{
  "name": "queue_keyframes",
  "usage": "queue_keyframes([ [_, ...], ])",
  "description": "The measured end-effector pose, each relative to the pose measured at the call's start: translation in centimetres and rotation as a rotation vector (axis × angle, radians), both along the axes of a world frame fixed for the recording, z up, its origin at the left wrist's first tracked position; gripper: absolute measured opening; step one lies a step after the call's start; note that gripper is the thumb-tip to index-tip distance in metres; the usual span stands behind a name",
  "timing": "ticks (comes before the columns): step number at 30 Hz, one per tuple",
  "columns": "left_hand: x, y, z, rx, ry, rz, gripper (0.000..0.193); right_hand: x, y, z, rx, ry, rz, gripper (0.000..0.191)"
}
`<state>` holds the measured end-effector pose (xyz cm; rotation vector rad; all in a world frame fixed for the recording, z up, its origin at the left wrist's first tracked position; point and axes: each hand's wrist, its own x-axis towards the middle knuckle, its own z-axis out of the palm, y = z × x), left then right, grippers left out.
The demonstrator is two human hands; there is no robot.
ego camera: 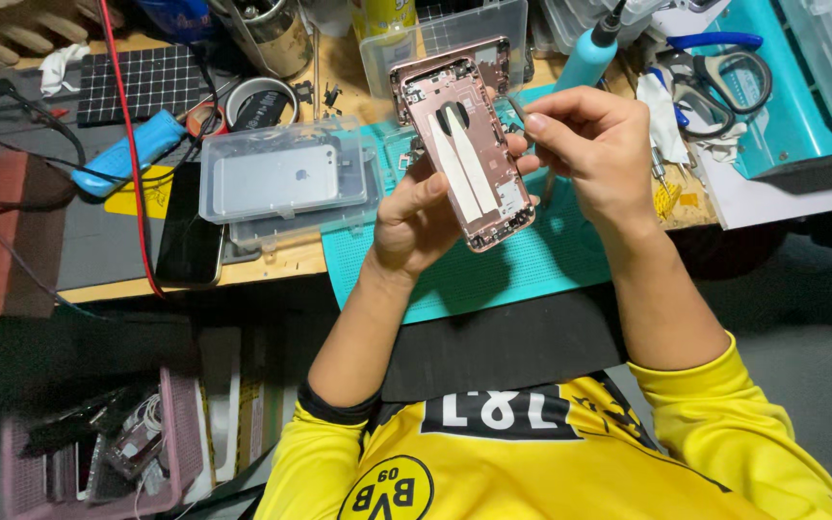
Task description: The person disassembles a smartphone at a repair workbench. They hold the phone frame, use a metal pry tool and tweezers to remove internal components and screws, set parts aside on the mat, then place the phone into a clear plastic storage container and close the lid.
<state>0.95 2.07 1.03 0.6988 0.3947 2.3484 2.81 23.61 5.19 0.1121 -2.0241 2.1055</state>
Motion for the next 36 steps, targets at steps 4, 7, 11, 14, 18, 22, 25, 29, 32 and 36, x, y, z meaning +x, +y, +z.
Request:
queue_keyframes([
  [4,0.0,0.1,0.2,0.013,-0.004,-0.004,0.079,0.3,-0.2,0.5,-0.048,-0.041,0.016,0.012],
  [7,0.1,0.0,0.3,0.000,0.001,-0.001,0.079,0.3,-0.3,0.8,-0.068,-0.045,0.020,0.012],
  [11,0.2,0.0,0.3,0.003,0.005,0.006,0.078,0.2,-0.5,0.8,-0.084,-0.045,0.018,0.012],
  [14,0.1,0.0,0.2,0.013,-0.002,0.003,0.078,0.2,-0.5,0.8,-0.068,-0.063,0.011,0.012],
  [18,0.2,0.1,0.2,0.035,-0.003,-0.005,0.077,0.2,-0.5,0.6,-0.076,-0.059,0.017,0.013],
  [22,0.3,0.1,0.1,0.025,-0.011,-0.010,0.077,0.2,-0.4,0.4,-0.091,-0.049,0.026,0.014],
  [25,0.2,0.2,-0.1,0.029,-0.016,-0.019,0.077,0.0,-0.1,0.2,-0.093,-0.041,0.040,0.014],
  [29,-0.1,0.4,-0.6,0.048,-0.037,-0.031,0.076,-0.4,-0.2,-0.4,-0.110,-0.043,0.032,0.012],
  [32,-0.2,0.4,-0.8,0.024,-0.047,-0.035,0.076,-0.6,-0.3,-0.6,-0.121,-0.064,0.047,0.011],
  [36,-0.1,0.5,-0.7,0.004,-0.030,-0.009,0.077,-0.4,-0.3,-0.7,-0.117,-0.059,0.029,0.011],
])
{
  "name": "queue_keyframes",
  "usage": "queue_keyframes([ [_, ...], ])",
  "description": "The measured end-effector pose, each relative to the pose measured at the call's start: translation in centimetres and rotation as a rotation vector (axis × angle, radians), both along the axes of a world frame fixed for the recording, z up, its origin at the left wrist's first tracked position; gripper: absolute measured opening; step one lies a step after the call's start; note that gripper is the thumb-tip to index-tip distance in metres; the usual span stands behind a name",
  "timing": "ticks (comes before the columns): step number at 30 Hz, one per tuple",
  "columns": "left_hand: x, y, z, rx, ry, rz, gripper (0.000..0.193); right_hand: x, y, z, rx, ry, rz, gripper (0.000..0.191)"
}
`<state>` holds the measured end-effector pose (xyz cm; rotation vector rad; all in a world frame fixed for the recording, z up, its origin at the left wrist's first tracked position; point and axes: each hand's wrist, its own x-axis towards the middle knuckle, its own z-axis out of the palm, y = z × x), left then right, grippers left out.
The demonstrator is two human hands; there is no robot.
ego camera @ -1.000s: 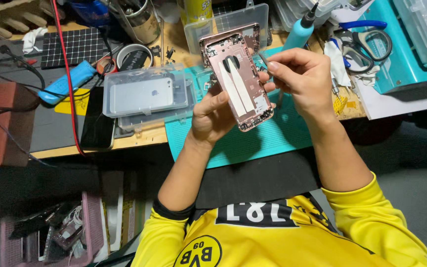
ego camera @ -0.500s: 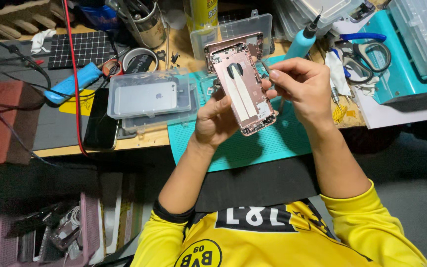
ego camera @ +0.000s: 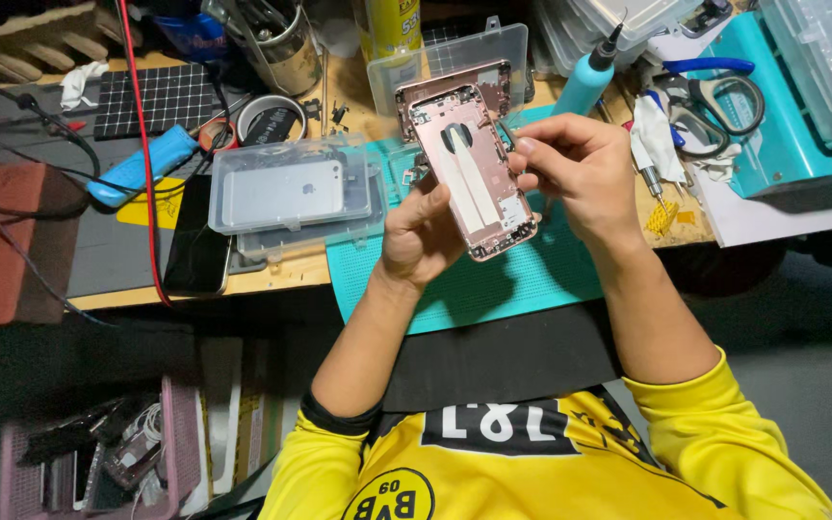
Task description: The person disassembles a smartphone at a repair workbench. They hold the phone frame, use a metal pry tool and tweezers to remove internal components and screws, set parts aside on the mat, then place the phone into a clear plastic storage container and close the lid.
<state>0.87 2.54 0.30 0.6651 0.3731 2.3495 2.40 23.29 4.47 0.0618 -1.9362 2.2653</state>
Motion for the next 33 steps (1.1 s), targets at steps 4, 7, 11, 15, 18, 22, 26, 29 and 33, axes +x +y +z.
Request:
queue_keyframes([
  [4,0.0,-0.1,0.4,0.012,-0.002,0.010,0.079,0.1,0.4,0.2,0.116,0.052,-0.056,0.012],
  [7,-0.1,-0.1,0.7,0.027,0.006,0.022,0.080,0.2,0.8,0.7,0.240,0.176,-0.125,0.011],
  [11,-0.1,0.0,0.5,-0.059,0.002,0.052,0.082,1.3,1.0,1.9,0.608,0.444,-0.204,0.011],
  [15,-0.3,0.0,-0.1,-0.048,-0.024,0.023,0.080,1.9,1.3,3.5,0.862,0.616,-0.201,0.013],
  [18,-0.5,0.1,-0.6,-0.035,-0.061,0.028,0.079,2.1,1.3,4.4,0.921,0.600,-0.205,0.015],
  [22,-0.5,0.1,-0.8,-0.041,-0.063,0.025,0.079,2.1,1.1,4.9,0.947,0.618,-0.179,0.019],
  [26,-0.5,0.0,-0.8,-0.047,-0.042,0.031,0.079,1.9,1.0,4.9,0.949,0.615,-0.171,0.019],
  [29,-0.4,0.0,-0.7,-0.047,-0.036,0.026,0.079,1.9,1.1,4.9,0.963,0.609,-0.171,0.018],
  [33,-0.5,0.0,-0.6,-0.068,-0.023,0.021,0.079,1.9,1.4,5.2,0.982,0.588,-0.158,0.015],
])
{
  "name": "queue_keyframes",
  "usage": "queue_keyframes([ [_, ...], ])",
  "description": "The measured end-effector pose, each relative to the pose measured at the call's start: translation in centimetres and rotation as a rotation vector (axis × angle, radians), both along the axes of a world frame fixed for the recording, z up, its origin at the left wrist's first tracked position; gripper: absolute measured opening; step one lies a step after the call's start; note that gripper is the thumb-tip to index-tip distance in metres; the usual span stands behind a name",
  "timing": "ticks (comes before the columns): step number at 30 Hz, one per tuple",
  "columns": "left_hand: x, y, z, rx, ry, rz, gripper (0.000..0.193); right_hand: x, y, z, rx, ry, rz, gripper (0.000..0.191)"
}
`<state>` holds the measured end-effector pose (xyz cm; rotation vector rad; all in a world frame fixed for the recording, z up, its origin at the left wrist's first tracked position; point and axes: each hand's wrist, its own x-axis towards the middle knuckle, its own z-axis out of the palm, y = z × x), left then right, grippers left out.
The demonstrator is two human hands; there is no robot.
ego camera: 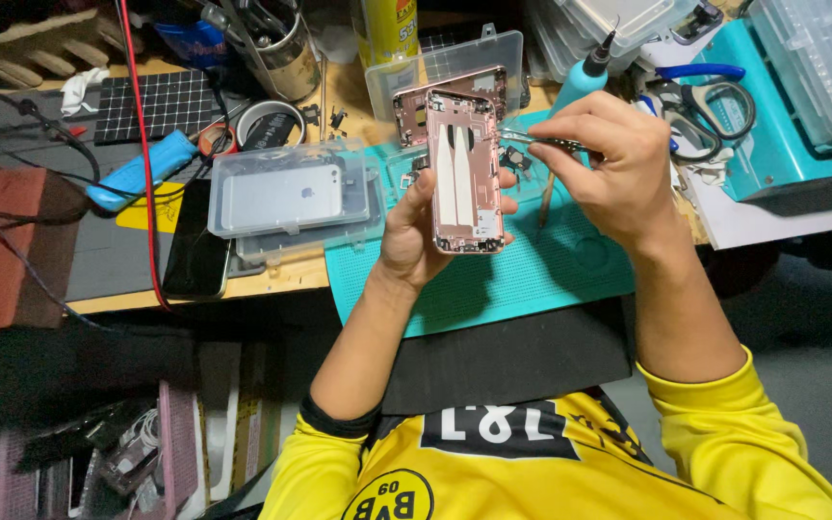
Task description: The person disassembles a smartphone at a repair workbench. They hold the phone frame, use a metal pry tool and tweezers to remove internal components and screws, set parts aside on the mat, then place the phone into a clear plastic storage container and close the lid.
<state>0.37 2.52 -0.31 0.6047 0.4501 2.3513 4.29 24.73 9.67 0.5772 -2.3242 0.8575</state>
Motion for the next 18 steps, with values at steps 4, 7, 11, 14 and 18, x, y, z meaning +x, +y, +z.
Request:
queue_keyframes([
  [4,0.0,0.0,0.2,-0.014,0.006,0.024,0.077,-0.2,0.2,0.3,0.006,-0.011,0.014,0.013],
  [7,0.0,0.1,0.5,-0.007,0.018,0.035,0.076,-0.2,0.2,0.3,-0.008,-0.023,0.015,0.014],
  [11,0.1,-0.1,0.7,-0.051,-0.002,0.081,0.077,-0.2,0.4,0.2,-0.076,0.003,0.023,0.013],
  [14,-0.4,-0.5,1.0,-0.068,-0.057,0.172,0.076,-0.2,1.0,0.1,-0.077,0.030,0.026,0.008],
  [18,-1.0,-1.7,1.8,-0.032,-0.092,0.340,0.074,-0.6,1.3,-0.5,-0.015,-0.054,-0.014,0.009],
])
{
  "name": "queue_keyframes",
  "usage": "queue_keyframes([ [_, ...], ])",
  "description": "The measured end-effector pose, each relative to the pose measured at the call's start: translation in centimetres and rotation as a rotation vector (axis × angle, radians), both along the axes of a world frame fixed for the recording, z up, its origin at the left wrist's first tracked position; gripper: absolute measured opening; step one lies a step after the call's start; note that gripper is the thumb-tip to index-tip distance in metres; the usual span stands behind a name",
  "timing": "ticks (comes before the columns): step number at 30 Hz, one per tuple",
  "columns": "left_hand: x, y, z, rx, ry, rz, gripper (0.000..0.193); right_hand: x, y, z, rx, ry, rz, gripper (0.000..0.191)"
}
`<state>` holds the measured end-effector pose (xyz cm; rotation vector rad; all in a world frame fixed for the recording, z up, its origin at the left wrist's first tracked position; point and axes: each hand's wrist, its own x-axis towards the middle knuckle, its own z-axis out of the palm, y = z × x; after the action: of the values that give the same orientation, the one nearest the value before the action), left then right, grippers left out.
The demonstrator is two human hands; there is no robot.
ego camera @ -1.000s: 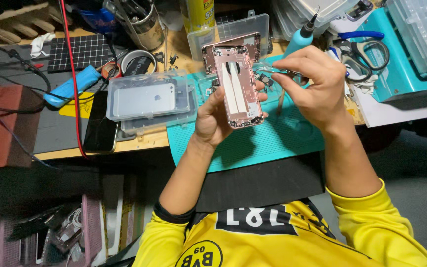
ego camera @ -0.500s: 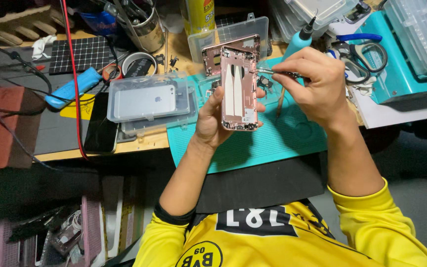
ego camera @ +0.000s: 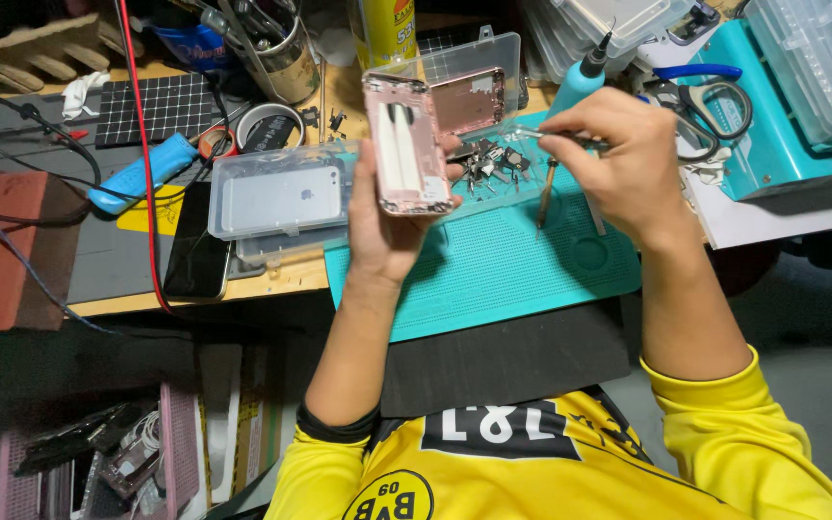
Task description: The person disassembles a smartphone at a repair workbench. They hold the phone frame, use a metal pry tool and tweezers to remove internal components and screws, set parts aside on the mat, then place the phone into a clear plastic storage container and close the lid.
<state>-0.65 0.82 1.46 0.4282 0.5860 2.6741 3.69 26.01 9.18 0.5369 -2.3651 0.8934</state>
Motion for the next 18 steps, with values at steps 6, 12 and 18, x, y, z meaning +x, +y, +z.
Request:
queue_keyframes([
  [6,0.3,-0.5,0.9,-0.006,-0.022,0.034,0.070,-0.7,-1.8,-2.0,0.149,-0.100,-0.029,0.012],
  [12,0.1,-0.7,0.5,0.053,-0.093,-0.093,0.072,-1.2,-1.4,-2.7,0.051,-0.113,-0.039,0.015],
  [18,-0.1,-0.3,-0.5,-0.001,-0.182,-0.229,0.069,-2.1,-0.6,-3.0,-0.594,-0.270,0.007,0.022],
])
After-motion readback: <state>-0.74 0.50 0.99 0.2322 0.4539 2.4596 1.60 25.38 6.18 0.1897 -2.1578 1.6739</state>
